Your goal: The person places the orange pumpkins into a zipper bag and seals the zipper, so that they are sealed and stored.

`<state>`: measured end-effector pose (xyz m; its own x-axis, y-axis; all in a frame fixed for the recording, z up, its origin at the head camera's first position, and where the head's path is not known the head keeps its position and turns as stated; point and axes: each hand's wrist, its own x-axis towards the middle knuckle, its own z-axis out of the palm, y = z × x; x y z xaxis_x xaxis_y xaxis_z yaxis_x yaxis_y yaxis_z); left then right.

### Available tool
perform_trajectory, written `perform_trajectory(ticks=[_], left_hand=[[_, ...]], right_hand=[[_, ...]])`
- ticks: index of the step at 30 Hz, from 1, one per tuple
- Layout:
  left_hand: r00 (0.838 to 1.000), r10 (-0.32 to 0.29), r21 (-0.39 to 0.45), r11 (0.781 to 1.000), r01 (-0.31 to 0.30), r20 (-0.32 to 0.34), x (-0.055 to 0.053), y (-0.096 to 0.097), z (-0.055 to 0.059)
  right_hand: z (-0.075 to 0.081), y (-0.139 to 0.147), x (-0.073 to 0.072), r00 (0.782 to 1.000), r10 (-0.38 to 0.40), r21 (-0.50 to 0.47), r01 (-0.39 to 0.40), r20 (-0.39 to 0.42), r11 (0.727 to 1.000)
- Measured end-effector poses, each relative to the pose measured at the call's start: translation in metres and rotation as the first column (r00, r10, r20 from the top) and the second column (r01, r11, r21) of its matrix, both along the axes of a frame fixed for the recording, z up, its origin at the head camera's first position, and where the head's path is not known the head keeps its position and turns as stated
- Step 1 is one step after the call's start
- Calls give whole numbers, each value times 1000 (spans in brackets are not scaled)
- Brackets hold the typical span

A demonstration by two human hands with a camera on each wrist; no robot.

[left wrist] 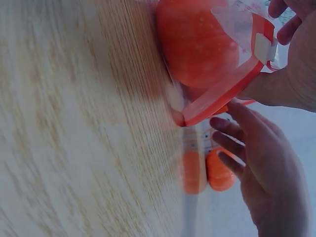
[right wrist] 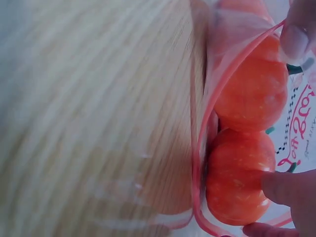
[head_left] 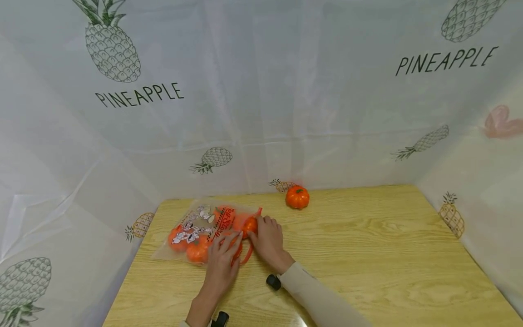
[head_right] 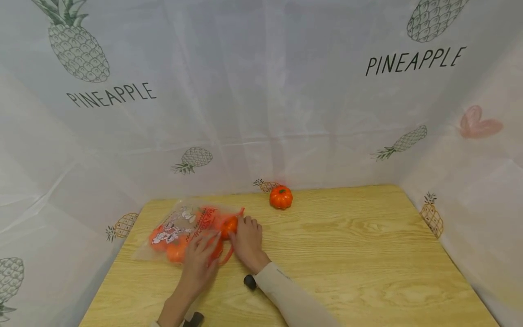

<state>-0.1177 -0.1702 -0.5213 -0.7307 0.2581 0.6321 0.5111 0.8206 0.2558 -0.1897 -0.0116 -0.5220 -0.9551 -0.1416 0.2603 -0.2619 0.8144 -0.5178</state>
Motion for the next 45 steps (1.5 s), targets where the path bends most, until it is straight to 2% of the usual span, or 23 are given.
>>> perform_trajectory(ticks=[9, 16, 23, 31, 38, 45], left_hand=[[1000, 2, -7, 1000, -2, -22, 0, 0, 1], [1000, 12, -5, 1000, -12, -19, 2, 1, 3], [1000, 9, 0, 1000, -9, -1, 3, 2, 4], [1000, 11, -9, 1000, -11, -2, 4, 2, 2], [1000, 16, -17, 1000, -16, -3, 5, 2, 3], [1000, 18, -17, 1000, -18, -2, 2, 0, 3]], right_hand=[[0, 1, 7, 999, -33, 23, 32, 33, 999], [6, -2, 8, 996, 70, 34, -72, 47, 997], [6, 0, 11, 994, 73, 39, -76, 77, 996], [3, 1, 9, 980, 196, 96, -199, 31, 975], [4, 23, 12, 989, 146, 14, -146, 19, 989], [7, 55, 2, 997, 48, -30, -49, -57, 998]])
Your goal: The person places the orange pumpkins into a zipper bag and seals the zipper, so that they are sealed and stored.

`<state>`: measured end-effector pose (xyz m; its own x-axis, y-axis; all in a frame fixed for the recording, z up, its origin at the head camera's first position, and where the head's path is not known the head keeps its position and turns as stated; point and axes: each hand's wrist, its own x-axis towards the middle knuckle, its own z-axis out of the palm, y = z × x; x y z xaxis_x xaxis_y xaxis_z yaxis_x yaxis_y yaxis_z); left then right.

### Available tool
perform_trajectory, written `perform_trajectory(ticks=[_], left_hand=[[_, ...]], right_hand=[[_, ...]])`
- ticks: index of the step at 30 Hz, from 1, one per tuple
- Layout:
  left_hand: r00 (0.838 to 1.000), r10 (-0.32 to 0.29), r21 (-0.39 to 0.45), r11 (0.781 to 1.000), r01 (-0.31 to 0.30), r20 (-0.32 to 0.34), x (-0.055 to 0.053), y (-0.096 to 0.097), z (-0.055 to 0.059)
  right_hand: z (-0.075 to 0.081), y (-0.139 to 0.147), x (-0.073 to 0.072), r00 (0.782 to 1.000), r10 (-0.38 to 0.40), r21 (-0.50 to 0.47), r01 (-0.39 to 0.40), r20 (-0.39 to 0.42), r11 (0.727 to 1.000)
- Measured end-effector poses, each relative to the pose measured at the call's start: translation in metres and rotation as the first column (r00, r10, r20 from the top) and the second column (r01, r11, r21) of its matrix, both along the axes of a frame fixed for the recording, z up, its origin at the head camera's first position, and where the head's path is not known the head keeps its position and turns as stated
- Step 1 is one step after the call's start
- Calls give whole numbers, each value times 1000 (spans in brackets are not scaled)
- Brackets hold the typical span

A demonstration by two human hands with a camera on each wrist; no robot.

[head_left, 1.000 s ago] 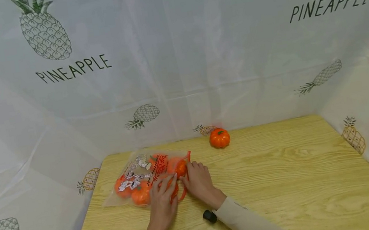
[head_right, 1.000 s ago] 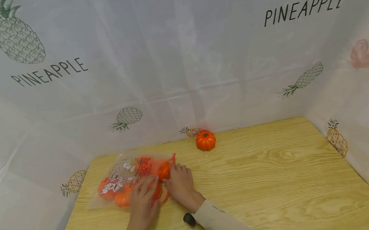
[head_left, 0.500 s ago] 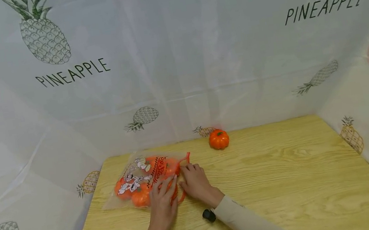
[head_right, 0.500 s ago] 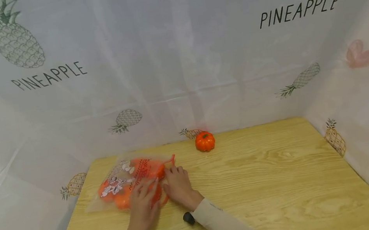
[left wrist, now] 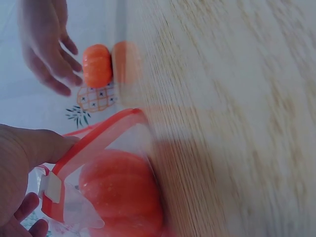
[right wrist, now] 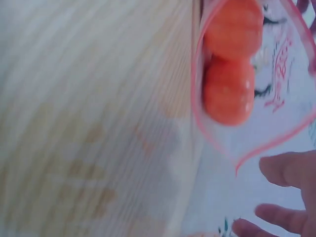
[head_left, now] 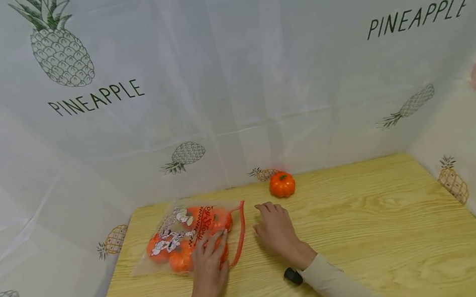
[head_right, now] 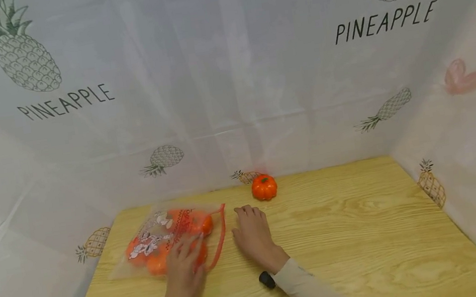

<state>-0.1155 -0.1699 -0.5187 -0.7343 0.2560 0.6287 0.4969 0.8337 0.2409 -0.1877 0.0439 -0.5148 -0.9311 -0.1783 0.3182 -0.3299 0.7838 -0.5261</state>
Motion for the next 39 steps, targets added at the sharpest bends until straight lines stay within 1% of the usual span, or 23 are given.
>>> perform_trajectory(ticks=[3, 6, 10, 15, 17, 21, 26, 29, 32, 39], left_hand=[[1000, -6, 1, 1000, 6, 3, -1, 0, -1], [1000, -9, 5, 1000, 9, 3, -2, 0, -2], [1000, -6, -1, 1000, 6, -7, -4, 2, -3], [1000, 2, -12, 1000, -2, -17, -5, 1, -3], [1000, 5, -17, 1000, -5, -15, -5, 1, -3], [1000, 5, -25, 1000, -5, -19, -6, 1, -3], [999, -4, -34, 999, 3, -45, -6, 1, -1], [999, -9, -39, 999, 7, -44, -6, 1, -1], [999, -14, -51, 999, 11, -41, -7, 1, -1], [998, -32, -81, 996, 27, -55, -7, -1, -2]], right_hand=[[1, 13, -6, 997, -65, -20, 64, -43, 998], [3, 26, -14, 988, -136, -37, 134, -68, 990], [4, 41, -27, 976, -210, -37, 208, -57, 977], [3, 57, -41, 964, -261, -29, 260, -40, 965], [2, 62, -46, 960, -276, -40, 274, -39, 961], [0, 70, -57, 958, -288, -50, 287, -17, 957], [-1, 74, -67, 963, -264, -32, 266, 56, 963], [-2, 75, -70, 966, -244, -20, 246, 89, 969], [-2, 76, -71, 968, -229, -6, 231, 104, 973], [-3, 73, -77, 962, -210, 7, 212, 173, 977]])
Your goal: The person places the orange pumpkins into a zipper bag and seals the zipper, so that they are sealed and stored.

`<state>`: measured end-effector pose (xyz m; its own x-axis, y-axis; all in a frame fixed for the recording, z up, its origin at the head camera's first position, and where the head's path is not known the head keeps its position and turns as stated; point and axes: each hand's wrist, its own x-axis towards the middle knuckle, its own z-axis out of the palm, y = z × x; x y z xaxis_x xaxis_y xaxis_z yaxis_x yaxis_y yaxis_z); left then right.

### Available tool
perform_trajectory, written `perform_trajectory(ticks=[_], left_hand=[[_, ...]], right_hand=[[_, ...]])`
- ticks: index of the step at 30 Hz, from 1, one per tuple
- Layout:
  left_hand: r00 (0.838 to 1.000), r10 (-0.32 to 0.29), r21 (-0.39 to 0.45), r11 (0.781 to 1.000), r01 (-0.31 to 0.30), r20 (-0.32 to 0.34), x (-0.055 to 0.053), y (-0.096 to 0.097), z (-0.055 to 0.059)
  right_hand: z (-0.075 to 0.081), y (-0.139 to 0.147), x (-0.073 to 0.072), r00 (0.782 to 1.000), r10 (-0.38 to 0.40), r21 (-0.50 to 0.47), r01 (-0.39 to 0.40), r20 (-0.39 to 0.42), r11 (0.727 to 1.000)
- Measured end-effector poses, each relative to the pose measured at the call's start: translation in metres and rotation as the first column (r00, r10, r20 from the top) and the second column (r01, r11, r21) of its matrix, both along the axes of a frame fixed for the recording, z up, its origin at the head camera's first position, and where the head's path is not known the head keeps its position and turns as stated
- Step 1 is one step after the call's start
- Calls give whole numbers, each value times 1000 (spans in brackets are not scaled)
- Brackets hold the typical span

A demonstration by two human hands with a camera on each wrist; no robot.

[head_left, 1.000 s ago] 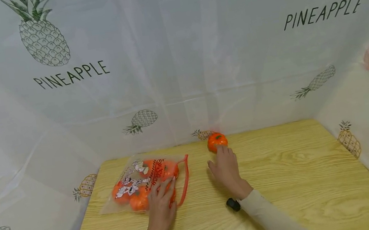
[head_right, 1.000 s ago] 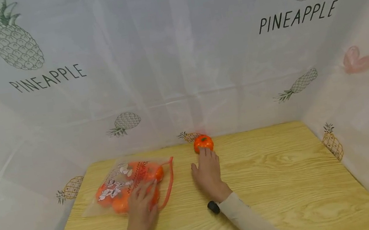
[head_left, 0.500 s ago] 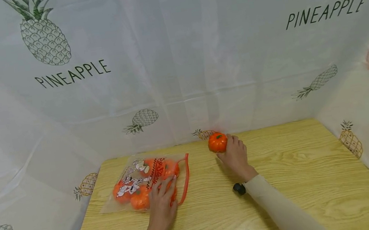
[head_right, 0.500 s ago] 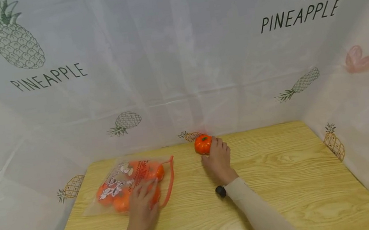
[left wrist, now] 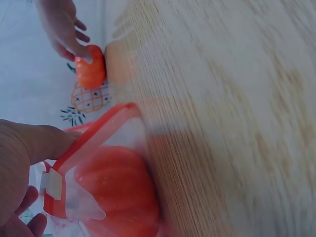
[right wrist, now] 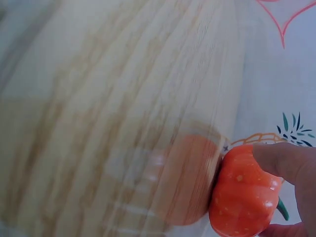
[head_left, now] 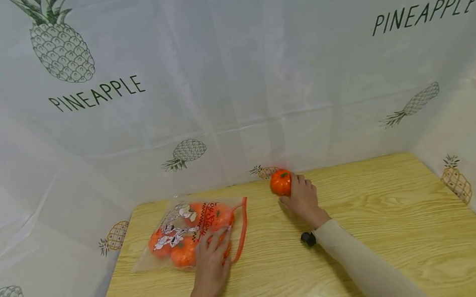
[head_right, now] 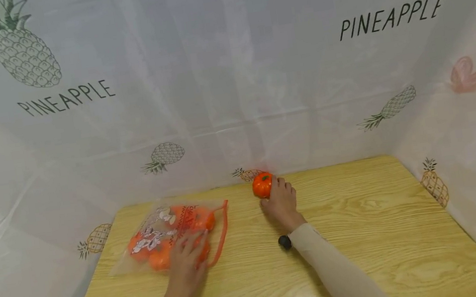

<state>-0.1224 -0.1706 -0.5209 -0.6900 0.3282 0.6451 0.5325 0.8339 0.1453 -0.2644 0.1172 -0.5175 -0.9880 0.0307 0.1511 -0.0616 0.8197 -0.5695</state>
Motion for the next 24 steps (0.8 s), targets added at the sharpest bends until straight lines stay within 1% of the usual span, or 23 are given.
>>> perform_trajectory(ticks=[2, 6, 11, 14, 18, 21, 24], left_hand=[[1000, -3, -14, 1000, 3, -2, 0, 0, 1], [1000, -5, -32, 999, 6, 18, 2, 0, 3], [998, 0, -38, 999, 2, 55, 4, 0, 3], [998, 6, -34, 999, -3, 66, 5, 0, 3], [998, 10, -19, 1000, -8, 69, 5, 0, 3], [997, 13, -9, 1000, -12, 71, 5, 0, 4], [997, 15, 1, 1000, -15, 72, 6, 0, 4]], right_hand=[[0, 0, -2, 1000, 1, 8, -1, 2, 1000], [0, 0, -3, 1000, -7, 10, 7, -3, 1000], [-3, 0, -5, 999, -15, 9, 15, -44, 1000], [-4, 0, -5, 999, -1, -2, 1, -53, 1000], [-5, -1, -7, 998, 39, -17, -40, -54, 999], [-6, -2, -9, 995, 59, 2, -59, -84, 998], [-6, -2, -10, 993, 57, 25, -55, -106, 998]])
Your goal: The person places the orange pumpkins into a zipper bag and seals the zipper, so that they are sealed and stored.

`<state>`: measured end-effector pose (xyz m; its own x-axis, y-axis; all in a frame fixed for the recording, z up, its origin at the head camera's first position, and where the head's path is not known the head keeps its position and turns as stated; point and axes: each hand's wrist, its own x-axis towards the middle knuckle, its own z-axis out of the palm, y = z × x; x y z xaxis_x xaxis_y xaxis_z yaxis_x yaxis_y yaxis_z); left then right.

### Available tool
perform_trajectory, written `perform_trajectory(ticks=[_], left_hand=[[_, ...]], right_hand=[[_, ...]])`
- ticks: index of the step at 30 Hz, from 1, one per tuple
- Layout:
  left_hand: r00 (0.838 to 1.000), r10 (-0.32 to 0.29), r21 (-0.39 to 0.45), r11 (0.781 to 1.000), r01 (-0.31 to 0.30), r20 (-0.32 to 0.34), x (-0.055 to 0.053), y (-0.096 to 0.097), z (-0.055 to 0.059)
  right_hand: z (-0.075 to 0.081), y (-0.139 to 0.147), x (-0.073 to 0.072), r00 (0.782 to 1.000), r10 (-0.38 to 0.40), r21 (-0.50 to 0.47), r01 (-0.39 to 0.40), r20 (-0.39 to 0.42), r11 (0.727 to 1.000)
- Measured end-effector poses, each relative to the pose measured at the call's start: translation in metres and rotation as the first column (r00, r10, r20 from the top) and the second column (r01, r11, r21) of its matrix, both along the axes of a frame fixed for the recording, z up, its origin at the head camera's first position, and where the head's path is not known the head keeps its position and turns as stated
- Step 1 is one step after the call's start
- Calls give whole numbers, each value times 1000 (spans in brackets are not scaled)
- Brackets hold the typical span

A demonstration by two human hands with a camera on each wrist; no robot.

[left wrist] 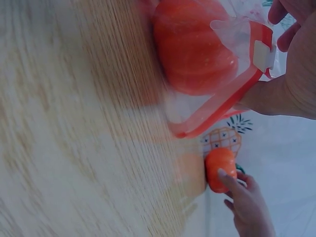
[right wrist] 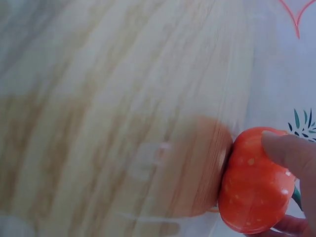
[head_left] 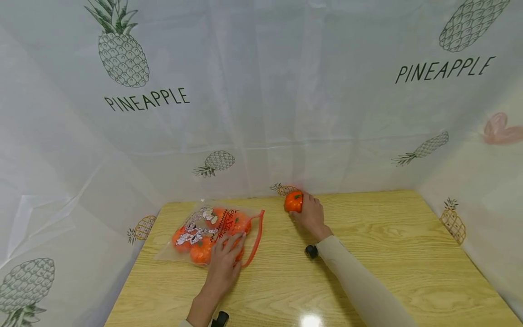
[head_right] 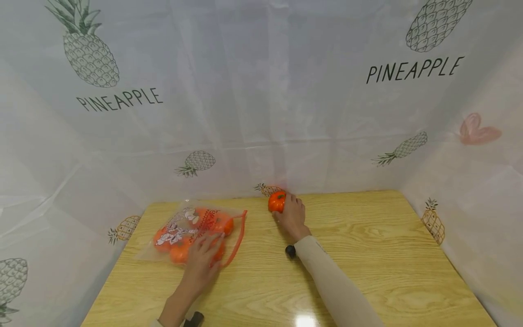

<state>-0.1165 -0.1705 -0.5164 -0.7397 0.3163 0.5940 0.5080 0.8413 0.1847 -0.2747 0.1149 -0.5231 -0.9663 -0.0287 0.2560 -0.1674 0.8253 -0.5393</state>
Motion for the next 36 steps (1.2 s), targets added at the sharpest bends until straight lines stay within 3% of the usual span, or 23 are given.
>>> perform_trajectory(ticks=[8, 18, 24, 30, 36], left_hand=[[1000, 0, 16, 1000, 0, -3, 0, 0, -1], [1000, 10, 16, 1000, -10, -15, -1, -2, 0], [1000, 14, 17, 1000, -14, -5, -2, -1, 0], [1000, 10, 22, 1000, -10, -3, -1, -1, 0], [1000, 4, 27, 1000, -4, -24, -1, 0, -1]], right_hand=[[-2, -5, 14, 998, 10, -40, -7, 69, 999], [3, -33, 70, 986, 166, -124, -164, 10, 979], [3, -47, 93, 973, 233, -135, -231, -1, 964], [6, -59, 105, 962, 274, -145, -273, -12, 951], [7, -71, 109, 952, 303, -110, -307, -53, 945]])
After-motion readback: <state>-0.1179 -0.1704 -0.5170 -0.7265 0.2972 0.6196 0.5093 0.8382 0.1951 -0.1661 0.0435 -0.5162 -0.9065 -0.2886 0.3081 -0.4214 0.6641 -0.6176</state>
